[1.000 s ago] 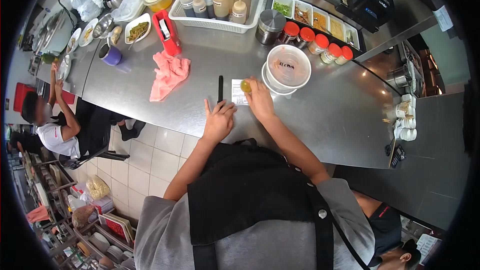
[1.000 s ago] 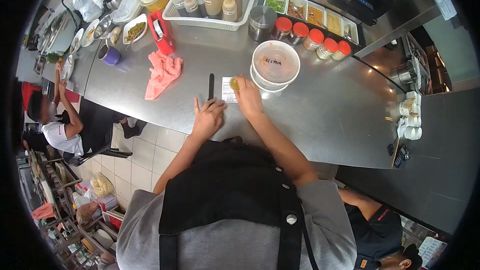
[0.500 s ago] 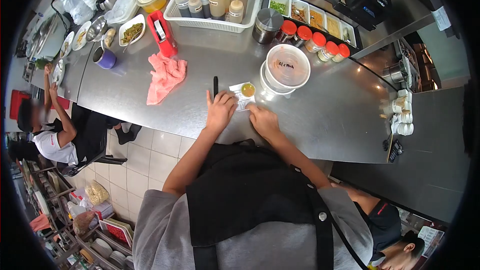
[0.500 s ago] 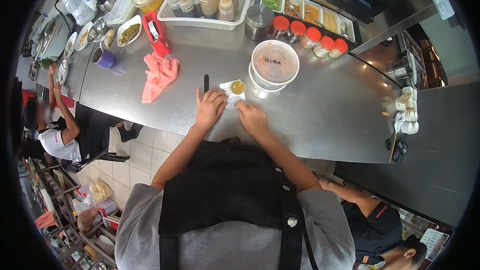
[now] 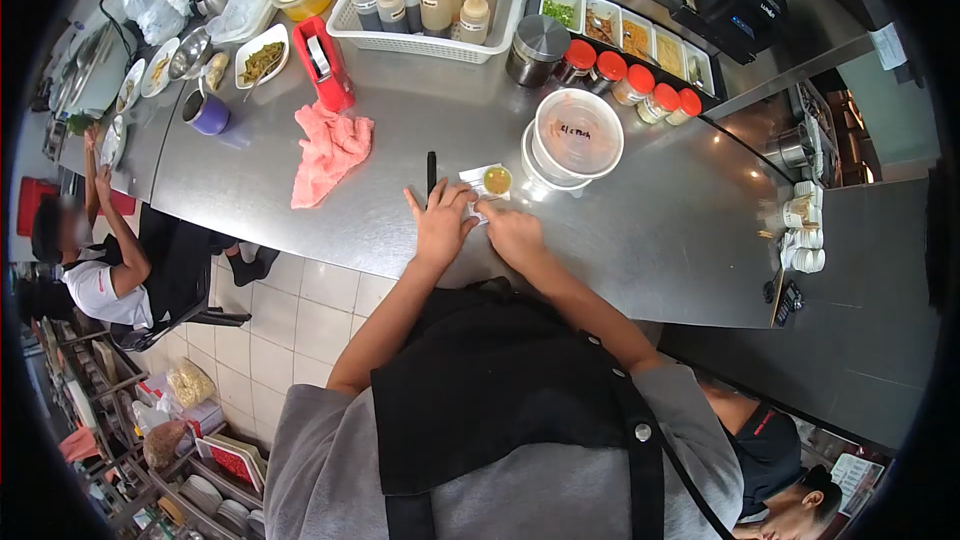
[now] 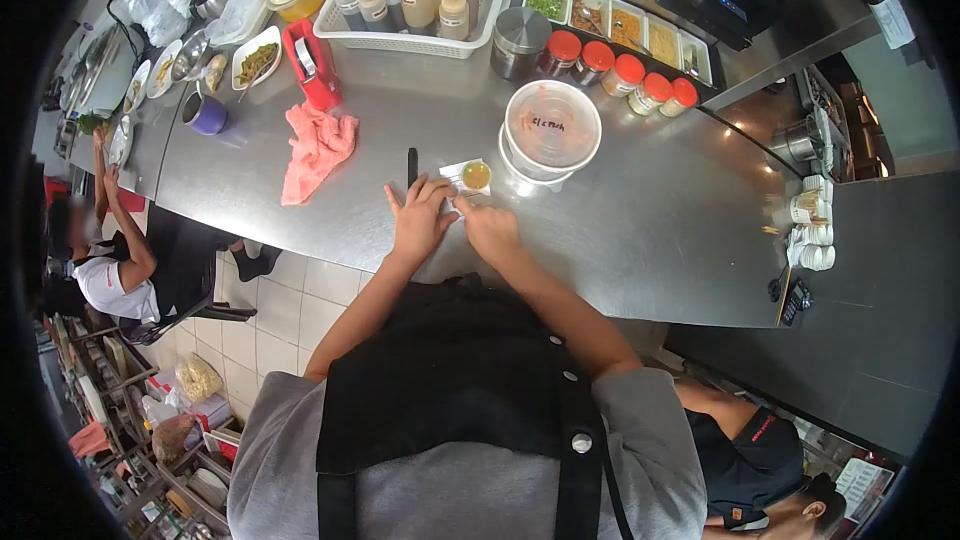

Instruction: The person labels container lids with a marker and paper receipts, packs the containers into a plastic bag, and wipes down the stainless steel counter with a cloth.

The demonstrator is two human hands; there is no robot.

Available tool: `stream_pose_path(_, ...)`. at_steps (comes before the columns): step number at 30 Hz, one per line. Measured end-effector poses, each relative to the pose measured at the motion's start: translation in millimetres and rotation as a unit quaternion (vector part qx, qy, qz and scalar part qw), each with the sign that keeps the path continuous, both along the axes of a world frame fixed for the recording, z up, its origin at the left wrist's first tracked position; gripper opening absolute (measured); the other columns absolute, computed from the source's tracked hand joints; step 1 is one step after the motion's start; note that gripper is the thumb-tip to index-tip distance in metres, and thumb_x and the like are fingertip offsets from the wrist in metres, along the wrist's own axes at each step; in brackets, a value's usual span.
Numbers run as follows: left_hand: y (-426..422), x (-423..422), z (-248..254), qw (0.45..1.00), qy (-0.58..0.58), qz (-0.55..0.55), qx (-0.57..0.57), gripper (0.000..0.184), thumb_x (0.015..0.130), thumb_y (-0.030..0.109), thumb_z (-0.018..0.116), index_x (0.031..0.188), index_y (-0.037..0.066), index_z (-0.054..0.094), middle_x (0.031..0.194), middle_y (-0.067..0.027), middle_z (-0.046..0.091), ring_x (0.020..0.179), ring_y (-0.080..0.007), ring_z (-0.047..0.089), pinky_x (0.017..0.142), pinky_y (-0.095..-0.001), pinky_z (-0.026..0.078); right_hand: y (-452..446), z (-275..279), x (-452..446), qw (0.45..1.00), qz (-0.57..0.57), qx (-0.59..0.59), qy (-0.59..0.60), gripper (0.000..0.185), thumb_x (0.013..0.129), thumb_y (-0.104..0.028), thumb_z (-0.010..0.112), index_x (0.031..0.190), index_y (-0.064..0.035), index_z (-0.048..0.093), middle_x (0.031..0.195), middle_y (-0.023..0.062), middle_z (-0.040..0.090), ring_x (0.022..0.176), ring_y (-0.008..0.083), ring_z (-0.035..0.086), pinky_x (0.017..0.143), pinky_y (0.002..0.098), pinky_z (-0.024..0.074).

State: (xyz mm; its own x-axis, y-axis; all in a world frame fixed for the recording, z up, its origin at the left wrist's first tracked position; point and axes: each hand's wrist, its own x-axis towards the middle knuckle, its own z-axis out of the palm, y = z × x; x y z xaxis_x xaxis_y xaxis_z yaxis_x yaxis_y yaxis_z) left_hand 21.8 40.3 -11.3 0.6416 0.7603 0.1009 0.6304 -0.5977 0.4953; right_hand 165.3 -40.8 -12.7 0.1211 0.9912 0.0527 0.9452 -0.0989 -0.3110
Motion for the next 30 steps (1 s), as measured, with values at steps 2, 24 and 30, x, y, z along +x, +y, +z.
stream_pose_path(2,-0.7,1.1,1.9,1.000,0.017,-0.003,-0.001,0.042,0.076,0.023,0.077,0.114,0.021,0.061,0.129,0.0075,0.055,0.136,-0.0266,0.040,0.107,-0.0779,0.008,-5.6,4.8,11.3,0.997,-0.030,-0.052,-0.054,0.026,0.087,-0.014,0.055,0.112,-0.0168,0.058,0.076,0.0132,0.068,0.069,0.0292,0.069,0.059,0.0430,0.0534)
stream_pose_path(24,-4.1,0.5,1.7,0.998,0.013,0.008,-0.054,0.047,0.075,0.019,0.078,0.118,0.021,0.059,0.137,0.0052,0.049,0.141,-0.0272,0.033,0.108,-0.0775,0.005,-21.1,23.7,16.3,0.994,-0.046,-0.062,0.072,0.035,0.082,-0.014,0.061,0.116,-0.0221,0.057,0.074,0.0155,0.067,0.070,0.0367,0.068,0.063,0.0502,0.0525)
stream_pose_path(30,-4.7,1.9,1.9,0.999,0.019,0.014,-0.045,0.049,0.074,0.018,0.078,0.118,0.021,0.058,0.136,0.0057,0.050,0.141,-0.0276,0.034,0.107,-0.0778,0.006,-18.5,12.1,-3.0,0.997,-0.005,-0.062,0.040,0.028,0.086,-0.014,0.056,0.114,-0.0186,0.056,0.072,0.0136,0.067,0.069,0.0337,0.068,0.059,0.0479,0.0527)
